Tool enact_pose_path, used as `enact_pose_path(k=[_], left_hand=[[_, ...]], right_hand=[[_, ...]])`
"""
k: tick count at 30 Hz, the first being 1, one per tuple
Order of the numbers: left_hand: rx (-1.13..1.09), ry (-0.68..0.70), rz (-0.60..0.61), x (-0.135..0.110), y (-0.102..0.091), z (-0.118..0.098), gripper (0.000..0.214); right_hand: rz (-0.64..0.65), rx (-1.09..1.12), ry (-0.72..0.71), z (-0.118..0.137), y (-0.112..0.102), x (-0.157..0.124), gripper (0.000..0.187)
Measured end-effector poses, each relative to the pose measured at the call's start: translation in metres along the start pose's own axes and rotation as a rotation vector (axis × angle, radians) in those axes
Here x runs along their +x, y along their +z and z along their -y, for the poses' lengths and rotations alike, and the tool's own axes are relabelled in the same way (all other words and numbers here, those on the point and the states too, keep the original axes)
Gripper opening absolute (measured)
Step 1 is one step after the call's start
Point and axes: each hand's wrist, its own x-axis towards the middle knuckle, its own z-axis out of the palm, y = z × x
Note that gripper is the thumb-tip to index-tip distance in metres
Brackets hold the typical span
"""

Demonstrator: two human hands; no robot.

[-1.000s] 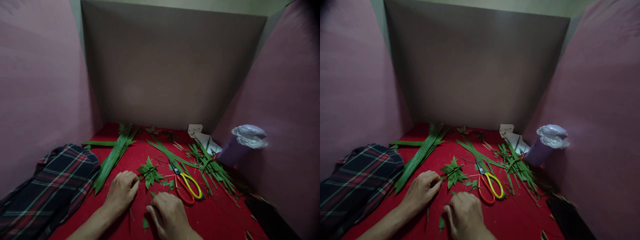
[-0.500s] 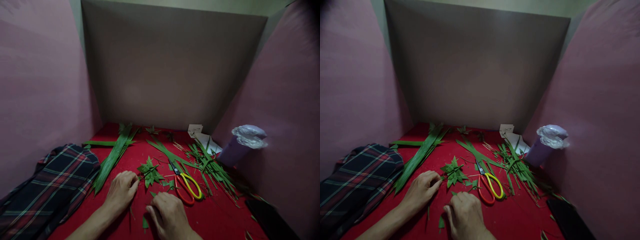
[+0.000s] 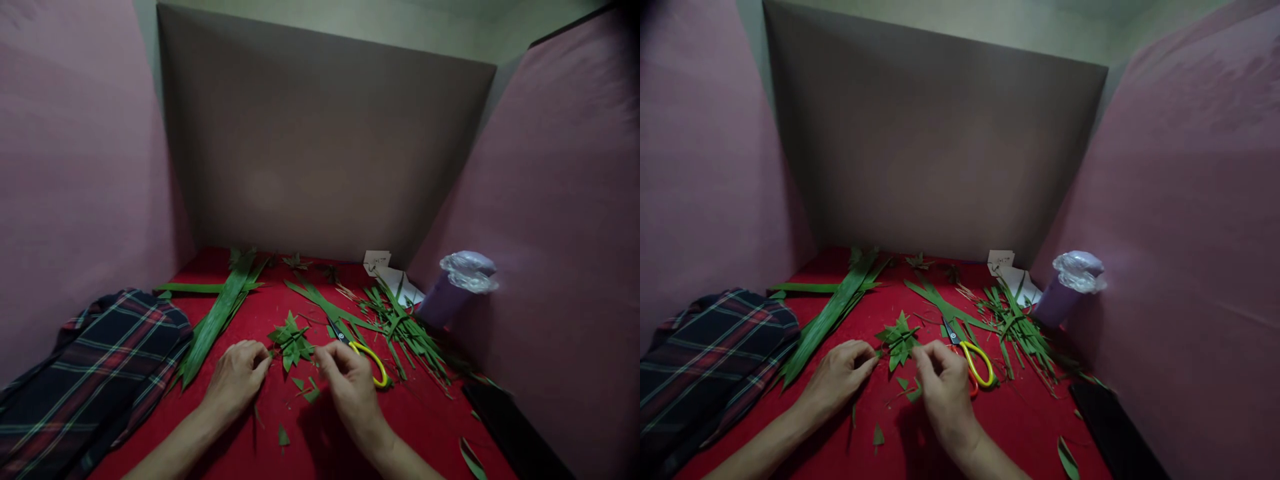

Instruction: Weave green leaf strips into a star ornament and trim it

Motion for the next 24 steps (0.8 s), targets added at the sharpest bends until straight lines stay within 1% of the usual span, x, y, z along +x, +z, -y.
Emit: enact_pose_path(k=[2, 6, 9, 13, 16, 19, 21, 24], left_hand=[[-0.030, 0.005, -0.002, 0.001, 0.000, 0.001, 0.020], [-0.064, 0.021, -0.008, 0.001, 0.000, 0.000, 0.018], [-0.060, 0.005, -0.014, 0.002, -0.001, 0.000, 0.017], [-0.119, -0.007, -0.002, 0.002, -0.001, 0.000, 0.017], [-0.214, -0.071, -0.026, 0.003, -0.003, 0.000, 0.028], [-0.296, -0.120, -0.127, 0.007, -0.009, -0.001, 0.035], [-0.330, -0.110, -0.158, 0.014, -0.016, -0.002, 0.033], [-0.400, -0.104, -0.112, 0.032, -0.025, -0.002, 0.024]], right_hand=[[-0.001, 0.001, 0.039, 0.005, -0.005, 0.014, 0.034], [0.041, -0.188, -0.022, 0.000, -0.008, 0.042, 0.031], [0.016, -0.277, -0.046, -0.010, -0.003, 0.064, 0.025], [0.028, -0.374, -0.083, -0.024, 0.008, 0.088, 0.023], [0.038, -0.424, -0.106, -0.034, 0.017, 0.096, 0.025], [0.056, -0.451, -0.121, -0.045, 0.025, 0.096, 0.029], [0.067, -0.457, -0.130, -0.050, 0.029, 0.095, 0.031], [0.084, -0.448, -0.138, -0.053, 0.033, 0.092, 0.028]])
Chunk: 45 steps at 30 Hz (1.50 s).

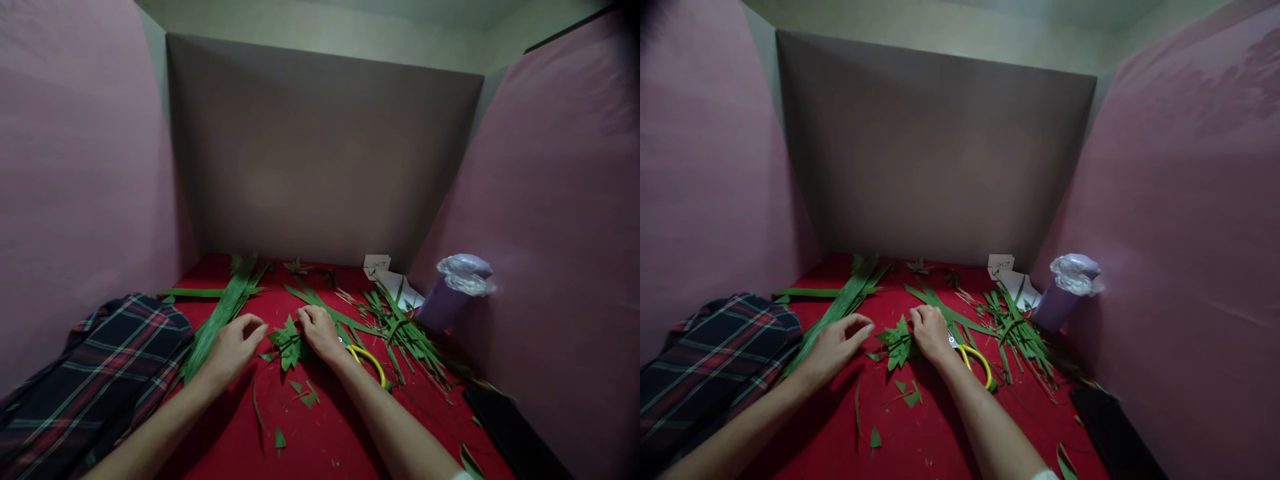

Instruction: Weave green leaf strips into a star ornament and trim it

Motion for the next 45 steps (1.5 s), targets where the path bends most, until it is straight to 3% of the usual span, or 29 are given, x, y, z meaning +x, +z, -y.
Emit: enact_pose_path(k=[5, 12, 22, 45], left_hand=[[-0.301, -0.122, 0.099, 0.032, 0.010, 0.005, 0.028], [-0.490, -0.138, 0.165, 0.043, 0.034, 0.013, 0.038], [-0.555, -0.173, 0.140, 0.046, 0.046, 0.008, 0.028], [-0.585, -0.215, 0.130, 0.044, 0.046, 0.006, 0.029]], right_hand=[[0.001, 0.015, 0.016, 0.002, 0.004, -0.002, 0.023], [-0.008, 0.043, 0.034, -0.003, 0.008, -0.001, 0.022], [0.002, 0.103, 0.027, -0.004, 0.008, -0.001, 0.022], [0.010, 0.133, 0.047, -0.006, 0.008, 0.000, 0.021]])
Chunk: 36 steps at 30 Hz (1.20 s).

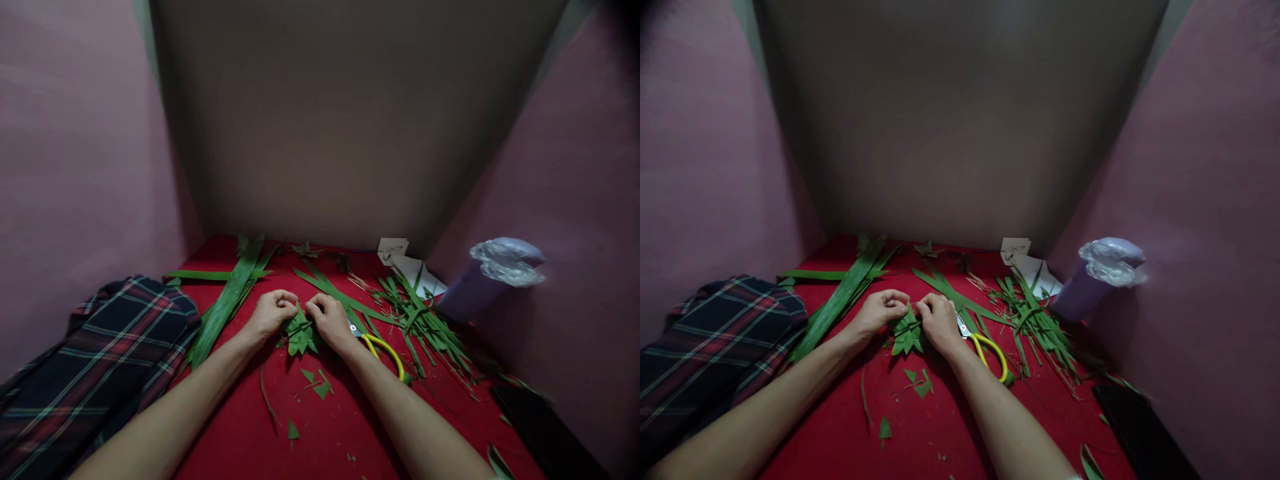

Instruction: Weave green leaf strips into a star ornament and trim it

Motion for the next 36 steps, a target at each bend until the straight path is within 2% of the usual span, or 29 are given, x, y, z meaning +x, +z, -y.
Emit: enact_pose_path(k=[11, 20, 36], left_hand=[[0.047, 0.046, 0.007, 0.000, -0.004, 0.003, 0.030], [0.109, 0.056, 0.078, -0.007, -0.016, 0.003, 0.032], [0.091, 0.042, 0.027, -0.014, -0.013, 0.003, 0.025]], right_hand=[[-0.017, 0.017, 0.004, -0.001, -0.001, -0.001, 0.023], [-0.061, 0.038, 0.023, -0.004, 0.001, 0.000, 0.024], [-0.047, 0.037, 0.033, -0.003, -0.001, -0.002, 0.023]])
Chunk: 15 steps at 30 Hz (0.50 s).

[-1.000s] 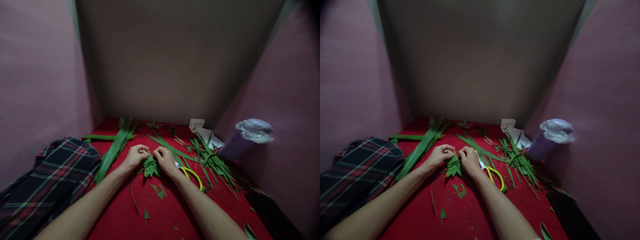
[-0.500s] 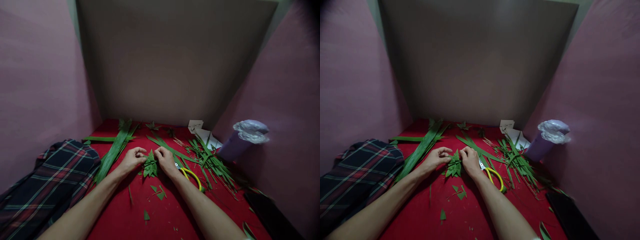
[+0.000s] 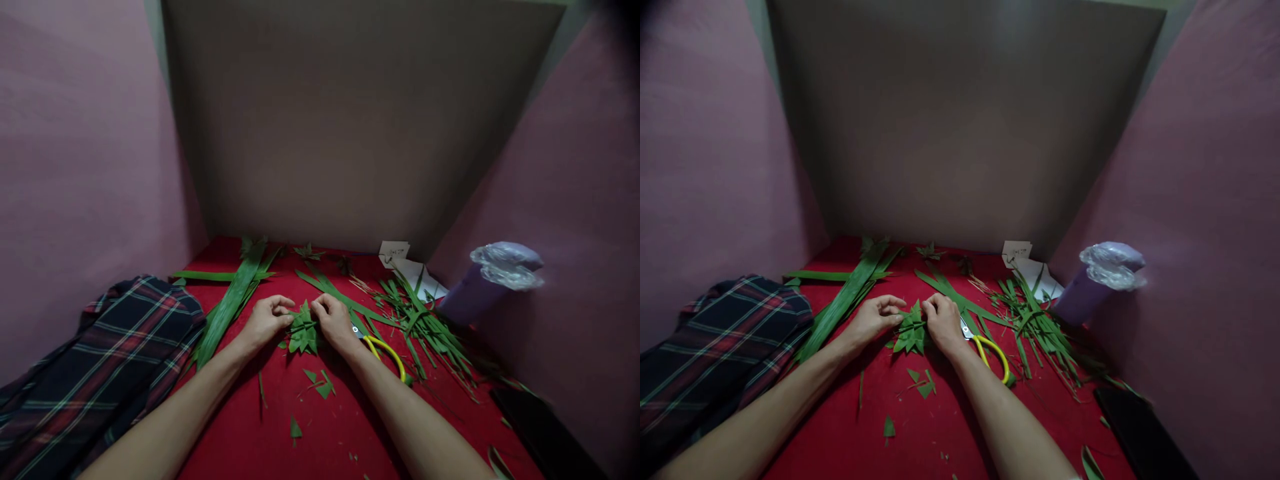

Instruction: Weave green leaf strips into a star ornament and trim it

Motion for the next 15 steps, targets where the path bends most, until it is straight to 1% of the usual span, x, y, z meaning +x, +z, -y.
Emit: enact_pose_path(k=[7, 15], left_hand=[[-0.003, -0.006, -0.016, -0.0006, 0.0007, 0.0020, 0.022], [0.005, -0.013, -0.032, -0.0016, 0.0015, -0.0005, 0.023]], right_hand=[[-0.004, -0.007, 0.000, 0.0009, -0.0004, -0.0003, 0.023], [-0.006, -0.011, 0.002, 0.0013, -0.0005, -0.0001, 0.022]])
